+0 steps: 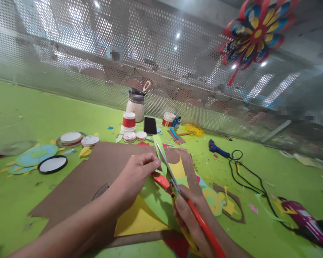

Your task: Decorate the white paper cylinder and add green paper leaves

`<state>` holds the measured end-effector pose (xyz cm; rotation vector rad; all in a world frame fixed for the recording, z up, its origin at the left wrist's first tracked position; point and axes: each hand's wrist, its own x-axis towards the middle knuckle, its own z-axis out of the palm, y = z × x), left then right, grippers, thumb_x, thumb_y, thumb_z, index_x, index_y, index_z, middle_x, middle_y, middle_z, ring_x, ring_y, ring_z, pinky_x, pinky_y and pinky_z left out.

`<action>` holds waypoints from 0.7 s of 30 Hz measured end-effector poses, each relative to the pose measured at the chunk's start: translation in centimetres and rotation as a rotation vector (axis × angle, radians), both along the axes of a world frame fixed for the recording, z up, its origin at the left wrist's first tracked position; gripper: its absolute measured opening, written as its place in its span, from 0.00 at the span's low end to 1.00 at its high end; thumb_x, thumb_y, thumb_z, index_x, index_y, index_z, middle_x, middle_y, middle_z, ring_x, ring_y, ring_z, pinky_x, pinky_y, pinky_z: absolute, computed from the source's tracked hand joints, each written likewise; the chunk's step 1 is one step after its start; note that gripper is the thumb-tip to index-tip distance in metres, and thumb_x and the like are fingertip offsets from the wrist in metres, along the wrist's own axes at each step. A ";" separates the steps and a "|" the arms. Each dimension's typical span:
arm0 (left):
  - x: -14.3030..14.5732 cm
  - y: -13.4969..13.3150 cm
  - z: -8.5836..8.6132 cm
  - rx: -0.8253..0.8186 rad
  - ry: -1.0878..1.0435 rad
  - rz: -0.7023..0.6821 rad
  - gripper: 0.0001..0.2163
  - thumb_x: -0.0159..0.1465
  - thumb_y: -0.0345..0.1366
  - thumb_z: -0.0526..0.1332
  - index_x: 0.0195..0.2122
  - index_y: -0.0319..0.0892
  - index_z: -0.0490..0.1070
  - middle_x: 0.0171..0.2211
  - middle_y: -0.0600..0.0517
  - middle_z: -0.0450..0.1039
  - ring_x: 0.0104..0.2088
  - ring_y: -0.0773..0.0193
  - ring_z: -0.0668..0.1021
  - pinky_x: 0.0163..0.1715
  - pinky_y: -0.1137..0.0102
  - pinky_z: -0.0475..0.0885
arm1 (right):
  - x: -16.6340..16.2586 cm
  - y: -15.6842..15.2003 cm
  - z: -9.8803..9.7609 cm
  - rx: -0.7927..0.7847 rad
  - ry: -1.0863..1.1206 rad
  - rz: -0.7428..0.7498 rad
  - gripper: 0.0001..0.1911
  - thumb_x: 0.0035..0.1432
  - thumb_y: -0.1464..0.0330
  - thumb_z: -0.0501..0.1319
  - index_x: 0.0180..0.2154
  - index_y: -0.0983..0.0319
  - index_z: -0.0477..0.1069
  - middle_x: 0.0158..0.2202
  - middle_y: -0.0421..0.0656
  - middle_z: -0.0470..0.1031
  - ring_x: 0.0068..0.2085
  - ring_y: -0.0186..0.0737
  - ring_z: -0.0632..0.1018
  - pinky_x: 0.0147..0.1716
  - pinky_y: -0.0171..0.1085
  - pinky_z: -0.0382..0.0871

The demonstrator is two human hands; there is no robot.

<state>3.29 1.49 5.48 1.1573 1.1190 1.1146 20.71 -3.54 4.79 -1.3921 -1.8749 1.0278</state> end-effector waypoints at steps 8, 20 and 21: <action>-0.1 0.1 -0.2 -0.022 -0.035 -0.009 0.10 0.57 0.40 0.60 0.24 0.39 0.71 0.23 0.51 0.71 0.28 0.62 0.73 0.36 0.64 0.68 | -0.1 -0.1 0.0 -0.035 0.023 -0.005 0.31 0.57 0.43 0.50 0.40 0.63 0.73 0.21 0.39 0.60 0.23 0.33 0.63 0.21 0.31 0.56; 0.0 0.2 -0.1 -0.071 -0.157 -0.031 0.08 0.53 0.37 0.63 0.21 0.39 0.69 0.22 0.53 0.67 0.28 0.62 0.73 0.36 0.65 0.70 | -0.1 0.3 -0.2 -0.067 0.067 0.041 0.36 0.56 0.41 0.47 0.42 0.64 0.72 0.19 0.36 0.54 0.20 0.31 0.57 0.19 0.32 0.53; 0.0 0.2 -0.1 -0.073 -0.162 -0.031 0.08 0.52 0.37 0.63 0.21 0.40 0.68 0.22 0.54 0.67 0.28 0.62 0.73 0.36 0.65 0.70 | -0.1 0.3 -0.2 -0.072 0.073 0.047 0.36 0.56 0.40 0.46 0.42 0.65 0.72 0.18 0.36 0.54 0.20 0.31 0.57 0.19 0.32 0.53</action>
